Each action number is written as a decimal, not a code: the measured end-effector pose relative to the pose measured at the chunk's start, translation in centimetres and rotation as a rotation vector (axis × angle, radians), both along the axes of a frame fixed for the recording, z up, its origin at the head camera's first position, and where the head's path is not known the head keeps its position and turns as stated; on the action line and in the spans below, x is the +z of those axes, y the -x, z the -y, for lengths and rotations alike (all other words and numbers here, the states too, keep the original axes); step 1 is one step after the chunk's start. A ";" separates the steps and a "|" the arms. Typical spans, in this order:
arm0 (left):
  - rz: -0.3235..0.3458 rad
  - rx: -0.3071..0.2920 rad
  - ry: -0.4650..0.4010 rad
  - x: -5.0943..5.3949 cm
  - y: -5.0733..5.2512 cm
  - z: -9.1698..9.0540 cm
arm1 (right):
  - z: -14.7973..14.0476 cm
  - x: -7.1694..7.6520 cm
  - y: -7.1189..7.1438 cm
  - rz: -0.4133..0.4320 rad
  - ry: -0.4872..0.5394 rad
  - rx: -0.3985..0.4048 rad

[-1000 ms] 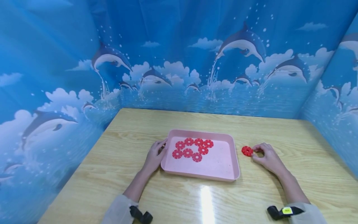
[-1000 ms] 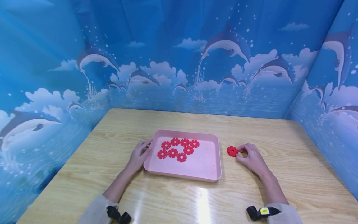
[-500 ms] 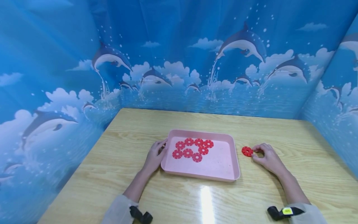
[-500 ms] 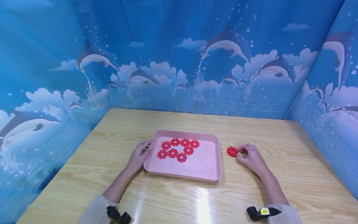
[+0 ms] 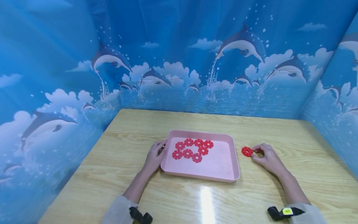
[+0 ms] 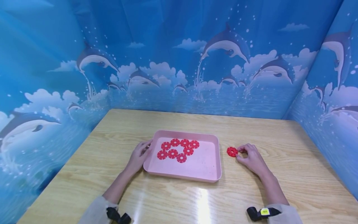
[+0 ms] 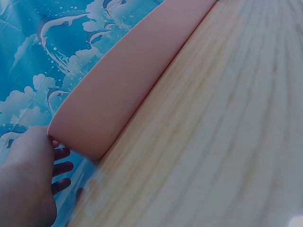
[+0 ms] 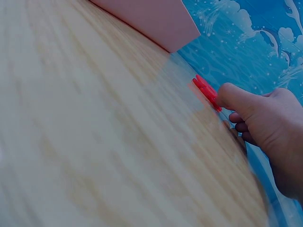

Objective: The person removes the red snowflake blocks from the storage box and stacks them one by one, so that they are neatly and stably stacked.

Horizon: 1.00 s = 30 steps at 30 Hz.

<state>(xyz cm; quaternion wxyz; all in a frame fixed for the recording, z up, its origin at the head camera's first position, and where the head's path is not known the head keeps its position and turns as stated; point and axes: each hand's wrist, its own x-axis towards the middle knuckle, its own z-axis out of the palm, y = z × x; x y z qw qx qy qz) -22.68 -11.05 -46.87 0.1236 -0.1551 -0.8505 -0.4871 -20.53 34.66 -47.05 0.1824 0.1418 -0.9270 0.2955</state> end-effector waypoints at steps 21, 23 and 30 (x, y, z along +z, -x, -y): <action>-0.003 -0.005 -0.004 -0.2 0.1 0.1 | 0.0 -0.1 0.0 -0.012 -0.002 0.001; -0.001 -0.003 -0.005 -0.2 0.1 0.0 | 0.0 -0.1 0.0 -0.011 -0.003 0.001; 0.008 0.001 -0.007 -0.2 0.1 0.0 | -0.2 -0.2 0.0 0.010 0.001 -0.003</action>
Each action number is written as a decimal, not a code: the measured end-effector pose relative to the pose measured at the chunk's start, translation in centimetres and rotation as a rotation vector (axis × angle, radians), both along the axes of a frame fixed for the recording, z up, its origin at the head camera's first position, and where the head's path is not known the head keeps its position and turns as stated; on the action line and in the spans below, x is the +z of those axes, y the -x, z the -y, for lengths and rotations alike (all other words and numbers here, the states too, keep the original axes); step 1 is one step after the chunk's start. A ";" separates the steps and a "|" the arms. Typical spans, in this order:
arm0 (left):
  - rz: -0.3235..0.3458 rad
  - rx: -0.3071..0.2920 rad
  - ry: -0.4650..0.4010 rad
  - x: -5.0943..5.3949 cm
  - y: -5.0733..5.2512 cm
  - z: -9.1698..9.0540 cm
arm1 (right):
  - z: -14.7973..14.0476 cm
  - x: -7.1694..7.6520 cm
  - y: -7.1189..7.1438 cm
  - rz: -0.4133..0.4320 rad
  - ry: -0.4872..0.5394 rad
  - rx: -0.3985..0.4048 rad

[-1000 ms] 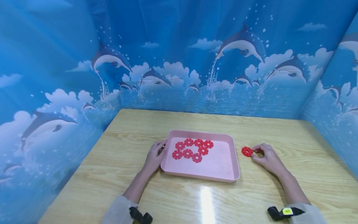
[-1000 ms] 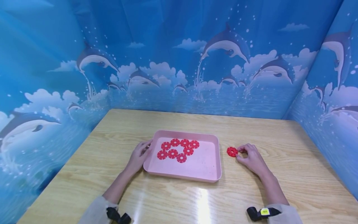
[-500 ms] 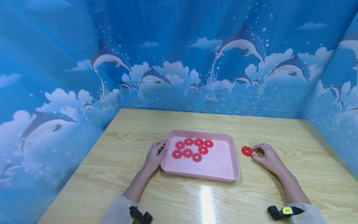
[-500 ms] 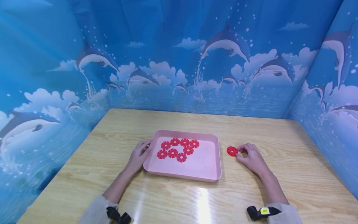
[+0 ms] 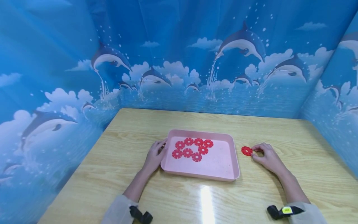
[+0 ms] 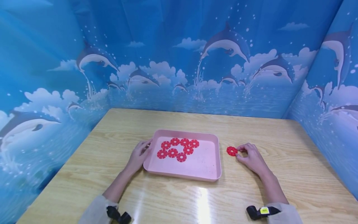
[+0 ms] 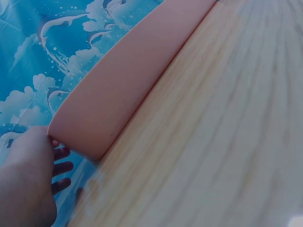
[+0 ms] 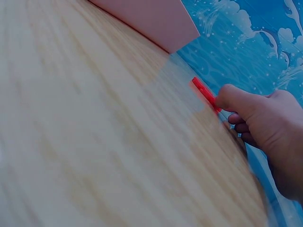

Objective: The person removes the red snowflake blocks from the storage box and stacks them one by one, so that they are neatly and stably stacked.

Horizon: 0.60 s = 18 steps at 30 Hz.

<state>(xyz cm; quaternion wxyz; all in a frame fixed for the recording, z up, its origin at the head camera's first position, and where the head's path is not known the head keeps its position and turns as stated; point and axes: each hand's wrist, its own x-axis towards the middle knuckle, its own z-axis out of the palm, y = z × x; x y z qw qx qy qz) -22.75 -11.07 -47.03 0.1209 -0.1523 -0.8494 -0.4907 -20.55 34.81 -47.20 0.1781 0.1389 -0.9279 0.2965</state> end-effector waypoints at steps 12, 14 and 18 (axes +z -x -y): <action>-0.012 0.002 0.006 0.0 0.0 0.0 | 0.9 1.6 -0.2 0.004 0.020 0.013; -0.012 0.001 0.005 0.0 0.0 0.0 | 1.5 2.3 -0.4 0.021 0.024 0.017; -0.014 0.000 0.010 -0.1 0.0 0.0 | 3.2 3.7 -0.6 0.043 0.033 0.039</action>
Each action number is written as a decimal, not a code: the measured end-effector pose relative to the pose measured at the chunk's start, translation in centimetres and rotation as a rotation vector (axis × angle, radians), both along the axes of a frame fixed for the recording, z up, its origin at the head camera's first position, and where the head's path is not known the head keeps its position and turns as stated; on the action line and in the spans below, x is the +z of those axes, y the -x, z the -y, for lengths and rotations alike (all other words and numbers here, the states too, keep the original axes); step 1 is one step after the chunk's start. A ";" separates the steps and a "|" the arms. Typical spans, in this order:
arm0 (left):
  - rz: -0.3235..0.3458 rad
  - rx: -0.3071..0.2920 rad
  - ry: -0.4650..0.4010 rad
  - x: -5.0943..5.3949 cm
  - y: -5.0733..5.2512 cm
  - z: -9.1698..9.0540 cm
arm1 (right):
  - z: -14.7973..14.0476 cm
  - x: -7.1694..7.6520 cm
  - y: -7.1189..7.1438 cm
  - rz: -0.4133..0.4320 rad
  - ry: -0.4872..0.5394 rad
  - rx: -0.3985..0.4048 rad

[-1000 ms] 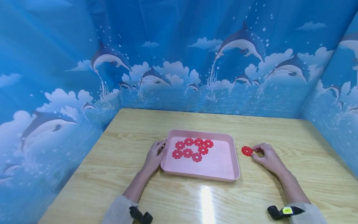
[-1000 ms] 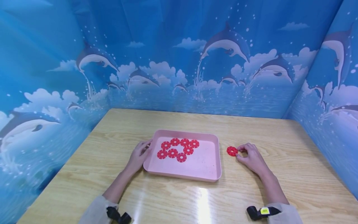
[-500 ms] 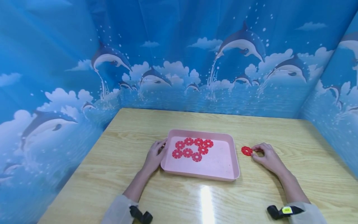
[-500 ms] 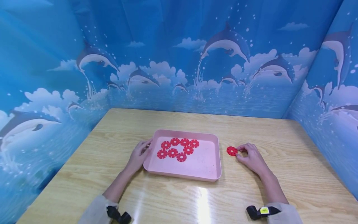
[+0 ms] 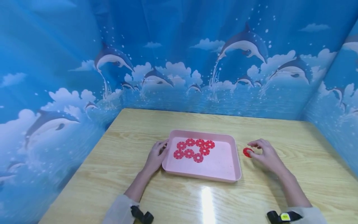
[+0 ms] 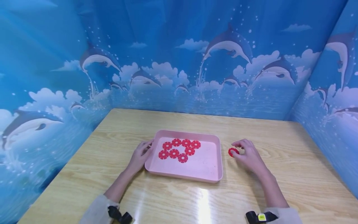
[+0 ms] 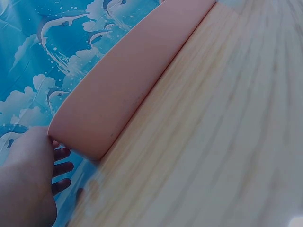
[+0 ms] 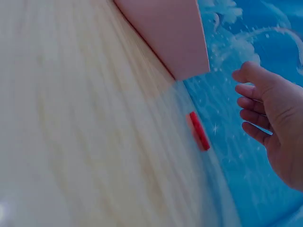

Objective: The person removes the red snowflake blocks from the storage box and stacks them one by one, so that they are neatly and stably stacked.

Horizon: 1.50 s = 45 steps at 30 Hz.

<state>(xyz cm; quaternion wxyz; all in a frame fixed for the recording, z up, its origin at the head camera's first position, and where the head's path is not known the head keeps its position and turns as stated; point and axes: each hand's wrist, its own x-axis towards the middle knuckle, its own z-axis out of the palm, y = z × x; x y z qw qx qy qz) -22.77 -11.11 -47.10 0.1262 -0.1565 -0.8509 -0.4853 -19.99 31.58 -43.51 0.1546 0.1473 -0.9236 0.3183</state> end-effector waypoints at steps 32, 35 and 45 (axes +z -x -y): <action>0.002 0.000 -0.008 0.0 0.1 -0.1 | 9.7 0.2 6.1 0.206 0.026 0.248; 0.001 0.000 -0.004 0.0 0.1 -0.1 | 9.7 0.3 6.3 0.221 -0.006 0.257; 0.003 0.008 0.003 0.1 0.0 -0.1 | 10.1 0.1 6.8 0.173 -0.136 0.254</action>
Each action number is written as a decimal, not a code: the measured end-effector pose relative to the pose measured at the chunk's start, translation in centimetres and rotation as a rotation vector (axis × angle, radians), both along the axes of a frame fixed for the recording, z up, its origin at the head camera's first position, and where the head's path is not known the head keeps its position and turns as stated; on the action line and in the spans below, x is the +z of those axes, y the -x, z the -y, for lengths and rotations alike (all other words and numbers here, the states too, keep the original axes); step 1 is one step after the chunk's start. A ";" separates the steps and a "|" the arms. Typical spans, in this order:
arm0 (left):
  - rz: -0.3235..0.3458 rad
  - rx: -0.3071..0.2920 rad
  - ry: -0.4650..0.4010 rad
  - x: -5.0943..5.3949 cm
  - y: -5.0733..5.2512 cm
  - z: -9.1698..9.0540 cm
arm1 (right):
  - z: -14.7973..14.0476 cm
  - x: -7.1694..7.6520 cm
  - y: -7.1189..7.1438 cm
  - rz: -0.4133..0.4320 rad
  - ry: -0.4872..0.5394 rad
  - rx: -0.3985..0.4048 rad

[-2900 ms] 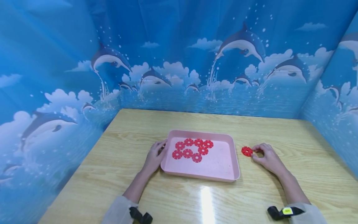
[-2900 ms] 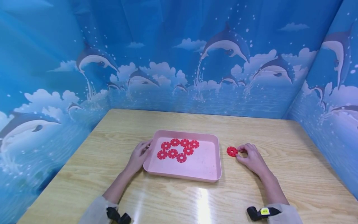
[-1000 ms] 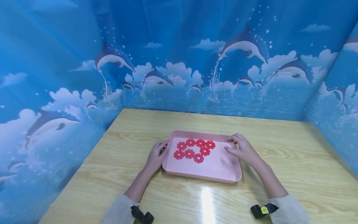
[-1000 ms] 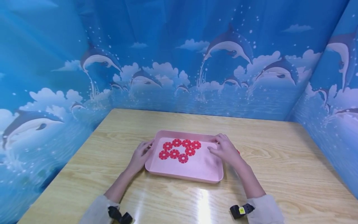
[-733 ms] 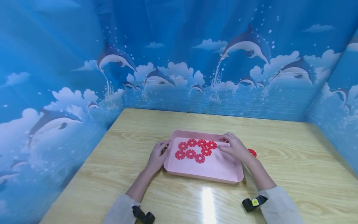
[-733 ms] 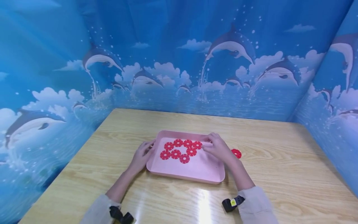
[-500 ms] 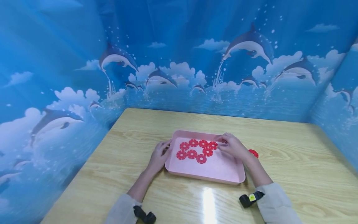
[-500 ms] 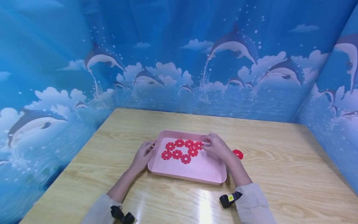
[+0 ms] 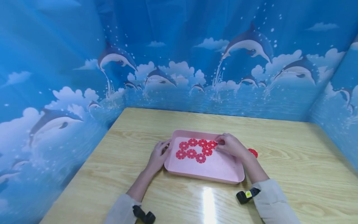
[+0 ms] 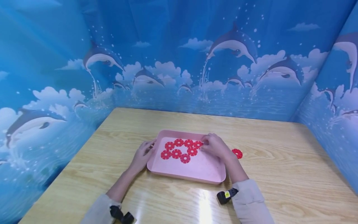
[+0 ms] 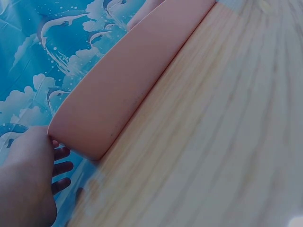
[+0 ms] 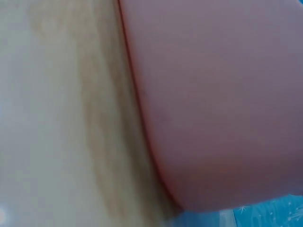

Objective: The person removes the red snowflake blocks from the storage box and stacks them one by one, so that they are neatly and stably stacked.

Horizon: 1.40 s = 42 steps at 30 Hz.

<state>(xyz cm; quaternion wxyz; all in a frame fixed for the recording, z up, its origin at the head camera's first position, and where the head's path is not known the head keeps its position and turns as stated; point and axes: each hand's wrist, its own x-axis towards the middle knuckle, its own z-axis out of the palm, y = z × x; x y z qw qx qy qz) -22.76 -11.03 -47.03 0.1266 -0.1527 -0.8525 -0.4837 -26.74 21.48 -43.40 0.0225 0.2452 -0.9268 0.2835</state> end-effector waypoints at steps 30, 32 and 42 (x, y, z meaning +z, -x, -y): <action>-0.001 0.000 0.004 0.1 0.1 0.1 | 0.5 -0.3 -0.2 -0.062 -0.106 -0.031; -0.004 0.000 0.006 0.0 0.1 0.1 | 0.5 -0.3 -0.3 -0.062 -0.109 -0.026; -0.006 -0.001 0.008 -0.1 0.0 0.1 | 0.4 -0.4 -0.4 -0.072 -0.112 -0.030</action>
